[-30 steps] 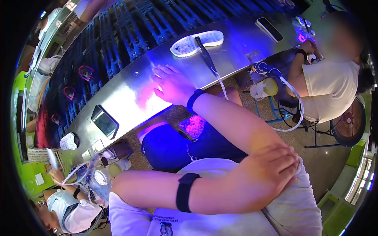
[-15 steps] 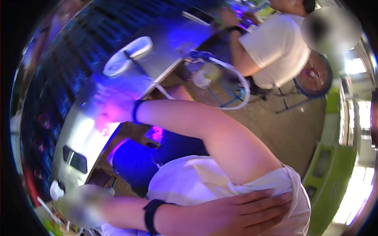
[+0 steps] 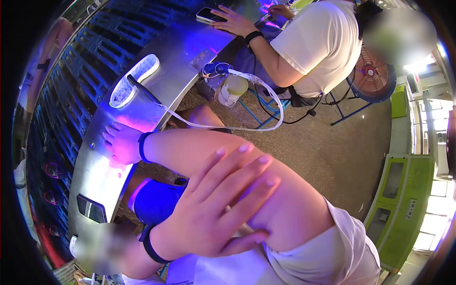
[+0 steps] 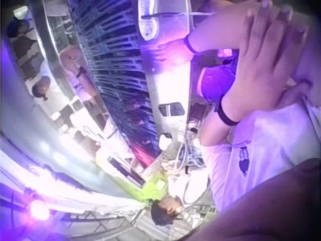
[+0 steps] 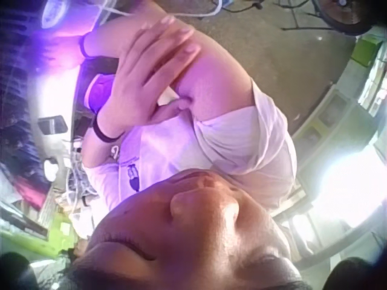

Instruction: Applying adhesive or coating to shoe components on an assembly line.

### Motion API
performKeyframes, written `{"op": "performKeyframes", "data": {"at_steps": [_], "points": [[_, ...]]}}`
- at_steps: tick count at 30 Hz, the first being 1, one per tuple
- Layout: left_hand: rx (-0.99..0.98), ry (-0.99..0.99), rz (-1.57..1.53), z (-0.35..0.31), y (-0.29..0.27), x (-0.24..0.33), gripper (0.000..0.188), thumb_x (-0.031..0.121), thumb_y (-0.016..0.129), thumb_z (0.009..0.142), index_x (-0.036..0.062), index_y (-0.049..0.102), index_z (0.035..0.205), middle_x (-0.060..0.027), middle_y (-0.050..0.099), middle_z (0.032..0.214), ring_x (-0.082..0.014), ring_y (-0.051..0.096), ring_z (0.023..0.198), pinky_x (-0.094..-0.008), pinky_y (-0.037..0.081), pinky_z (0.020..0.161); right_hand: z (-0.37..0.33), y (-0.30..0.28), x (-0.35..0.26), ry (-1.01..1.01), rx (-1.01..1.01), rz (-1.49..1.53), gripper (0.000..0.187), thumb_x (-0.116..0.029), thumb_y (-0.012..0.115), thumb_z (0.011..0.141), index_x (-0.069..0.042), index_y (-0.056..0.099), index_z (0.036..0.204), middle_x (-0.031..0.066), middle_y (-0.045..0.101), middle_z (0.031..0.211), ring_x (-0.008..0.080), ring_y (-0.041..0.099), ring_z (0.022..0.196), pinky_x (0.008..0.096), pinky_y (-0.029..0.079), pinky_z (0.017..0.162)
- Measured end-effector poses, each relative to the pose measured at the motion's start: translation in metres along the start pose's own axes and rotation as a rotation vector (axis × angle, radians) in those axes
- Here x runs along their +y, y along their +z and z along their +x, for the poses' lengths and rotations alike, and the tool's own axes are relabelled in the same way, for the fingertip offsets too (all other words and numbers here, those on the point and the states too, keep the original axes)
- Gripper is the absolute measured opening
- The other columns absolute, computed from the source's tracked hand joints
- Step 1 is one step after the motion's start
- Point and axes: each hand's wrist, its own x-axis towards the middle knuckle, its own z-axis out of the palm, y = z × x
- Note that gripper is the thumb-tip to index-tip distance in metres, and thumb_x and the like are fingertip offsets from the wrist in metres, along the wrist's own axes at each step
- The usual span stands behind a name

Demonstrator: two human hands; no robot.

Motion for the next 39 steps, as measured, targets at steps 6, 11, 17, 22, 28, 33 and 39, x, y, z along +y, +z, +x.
{"op": "performKeyframes", "data": {"at_steps": [6, 11, 17, 22, 28, 33, 39], "points": [[-0.161, 0.206, -0.114, 0.002, 0.003, 0.007, 0.052, 0.042, 0.049, 0.105, 0.0036, 0.067, 0.134, -0.0182, 0.061, 0.145, -0.0376, 0.056, 0.137, -0.0518, 0.037, 0.117, 0.005, -0.008, -0.004, -0.037, 0.021, 0.010, 0.055, -0.046, 0.065, 0.087, -0.002, 0.067, 0.119, 0.0179, 0.065, 0.127, 0.0337, 0.055, 0.130, 0.0507, 0.043, 0.107], [-0.138, 0.169, -0.075, -0.047, 0.011, 0.013, 0.056, 0.045, 0.043, 0.109, 0.0018, 0.064, 0.136, -0.0204, 0.068, 0.135, -0.0431, 0.059, 0.133, -0.0580, 0.035, 0.119, 0.007, -0.023, -0.004, 0.030, -0.051, 0.123, 0.048, -0.044, 0.063, 0.088, -0.007, 0.068, 0.118, 0.0137, 0.062, 0.129, 0.0314, 0.053, 0.128, 0.0489, 0.039, 0.110], [-0.073, 0.197, -0.088, -0.046, 0.019, 0.013, 0.050, 0.042, 0.050, 0.108, -0.0002, 0.068, 0.130, -0.0215, 0.070, 0.129, -0.0407, 0.065, 0.126, -0.0548, 0.044, 0.114, 0.002, -0.024, 0.002, 0.054, -0.021, 0.094, 0.047, -0.040, 0.062, 0.087, -0.007, 0.066, 0.120, 0.0130, 0.062, 0.130, 0.0301, 0.053, 0.128, 0.0487, 0.038, 0.111], [0.009, 0.138, -0.160, -0.056, 0.029, 0.017, 0.049, 0.040, 0.045, 0.109, 0.0061, 0.068, 0.135, -0.0150, 0.065, 0.141, -0.0356, 0.057, 0.136, -0.0518, 0.034, 0.120, 0.003, -0.027, -0.002, 0.058, -0.061, 0.126, 0.047, -0.040, 0.061, 0.087, -0.007, 0.066, 0.120, 0.0119, 0.062, 0.128, 0.0299, 0.052, 0.128, 0.0479, 0.038, 0.111], [0.011, 0.130, -0.150, -0.060, 0.030, 0.015, 0.047, 0.039, 0.045, 0.109, 0.0073, 0.067, 0.135, -0.0137, 0.066, 0.141, -0.0346, 0.058, 0.136, -0.0522, 0.033, 0.121, 0.002, -0.020, -0.003, 0.055, 0.020, 0.102, 0.045, -0.041, 0.062, 0.086, -0.008, 0.066, 0.117, 0.0100, 0.062, 0.123, 0.0284, 0.053, 0.124, 0.0469, 0.038, 0.111], [-0.031, 0.137, -0.172, -0.056, 0.031, 0.013, 0.045, 0.038, 0.047, 0.108, 0.0075, 0.069, 0.133, -0.0139, 0.065, 0.141, -0.0341, 0.057, 0.138, -0.0518, 0.031, 0.123, -0.002, -0.022, 0.003, 0.072, 0.005, 0.111, 0.045, -0.042, 0.063, 0.086, -0.009, 0.066, 0.116, 0.0092, 0.062, 0.122, 0.0276, 0.053, 0.124, 0.0467, 0.039, 0.110], [-0.186, 0.151, -0.150, -0.011, -0.021, 0.006, 0.040, 0.047, 0.061, 0.102, 0.0123, 0.078, 0.111, -0.0059, 0.078, 0.113, -0.0216, 0.072, 0.110, -0.0398, 0.053, 0.096, 0.013, -0.020, -0.009, 0.022, 0.016, 0.138, 0.042, -0.041, 0.064, 0.084, -0.009, 0.067, 0.111, 0.0086, 0.063, 0.117, 0.0274, 0.055, 0.120, 0.0470, 0.042, 0.105]]}}
